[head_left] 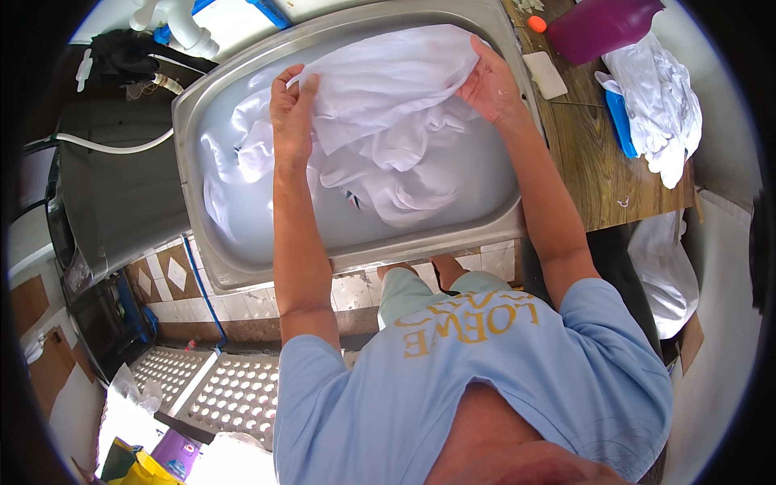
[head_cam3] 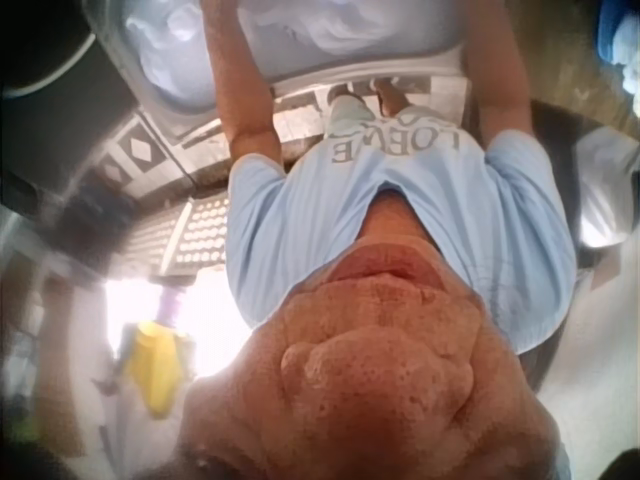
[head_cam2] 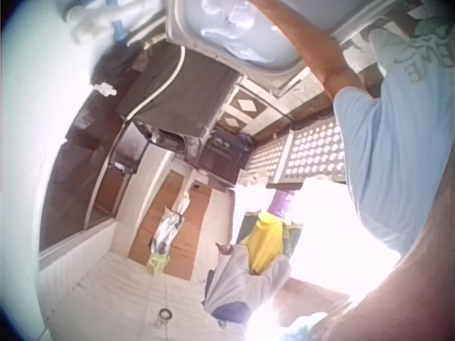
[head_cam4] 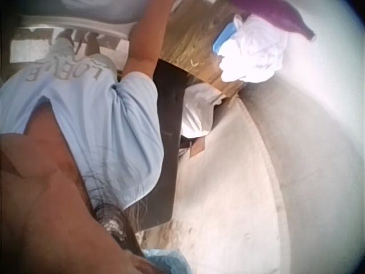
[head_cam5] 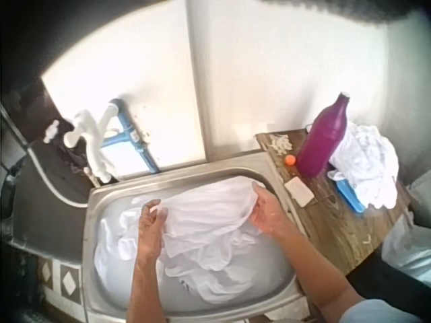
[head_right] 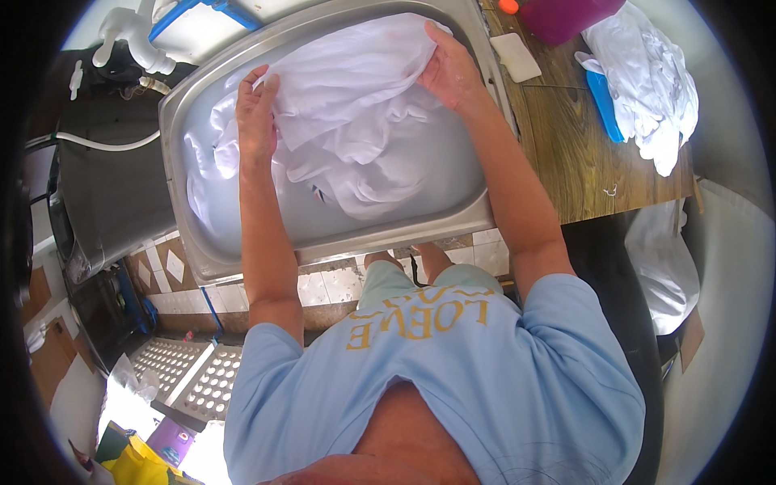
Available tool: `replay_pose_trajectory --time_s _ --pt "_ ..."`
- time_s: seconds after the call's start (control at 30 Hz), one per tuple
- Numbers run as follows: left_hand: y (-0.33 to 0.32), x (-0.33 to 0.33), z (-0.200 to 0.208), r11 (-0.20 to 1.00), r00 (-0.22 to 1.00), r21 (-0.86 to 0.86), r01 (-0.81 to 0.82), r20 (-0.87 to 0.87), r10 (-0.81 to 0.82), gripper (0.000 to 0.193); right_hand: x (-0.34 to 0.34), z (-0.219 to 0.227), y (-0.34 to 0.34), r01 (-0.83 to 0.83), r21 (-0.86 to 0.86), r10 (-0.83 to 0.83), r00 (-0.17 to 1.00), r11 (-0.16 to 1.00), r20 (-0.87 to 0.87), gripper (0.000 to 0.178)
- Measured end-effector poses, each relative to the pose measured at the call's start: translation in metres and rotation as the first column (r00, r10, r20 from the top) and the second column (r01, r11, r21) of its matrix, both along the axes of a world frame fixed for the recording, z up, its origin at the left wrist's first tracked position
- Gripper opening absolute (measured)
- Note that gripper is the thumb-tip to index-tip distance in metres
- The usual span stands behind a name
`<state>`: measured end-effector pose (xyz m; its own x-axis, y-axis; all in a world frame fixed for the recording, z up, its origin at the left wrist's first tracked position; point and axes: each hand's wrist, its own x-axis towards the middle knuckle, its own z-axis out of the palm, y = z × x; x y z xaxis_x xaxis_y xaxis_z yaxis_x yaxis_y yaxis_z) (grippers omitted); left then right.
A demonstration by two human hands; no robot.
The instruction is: The person washes white clothing by hand in a basin of soapy water, applies a bar of soap to a specific area of a shirt, and places the shirt into a top-loading washing machine.
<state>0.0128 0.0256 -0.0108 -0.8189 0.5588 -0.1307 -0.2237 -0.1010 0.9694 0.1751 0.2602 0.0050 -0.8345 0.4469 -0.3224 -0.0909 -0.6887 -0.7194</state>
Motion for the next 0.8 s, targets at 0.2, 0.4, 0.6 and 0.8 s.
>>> replay_pose_trajectory --time_s 0.2,0.4,0.6,0.8 --pt "0.012 0.024 0.012 0.943 0.869 -0.328 0.064 -0.446 -0.214 0.084 0.001 0.003 0.0 -0.106 -0.121 0.09 0.987 0.987 -0.135 0.052" --pt "0.017 0.036 0.01 0.851 0.704 -0.521 0.069 -0.579 -0.411 0.1 0.003 0.006 0.0 -0.046 -0.118 0.029 0.99 0.992 -0.141 0.06" --pt "0.013 0.033 0.008 0.821 0.662 -0.559 0.116 -0.573 -0.483 0.099 0.009 0.005 0.009 -0.001 -0.172 -0.037 0.974 0.985 -0.222 0.068" --pt "0.015 0.04 0.016 0.769 0.648 -0.629 0.118 -0.538 -0.539 0.086 0.018 0.004 0.013 0.011 -0.273 -0.104 0.938 0.962 -0.33 0.071"
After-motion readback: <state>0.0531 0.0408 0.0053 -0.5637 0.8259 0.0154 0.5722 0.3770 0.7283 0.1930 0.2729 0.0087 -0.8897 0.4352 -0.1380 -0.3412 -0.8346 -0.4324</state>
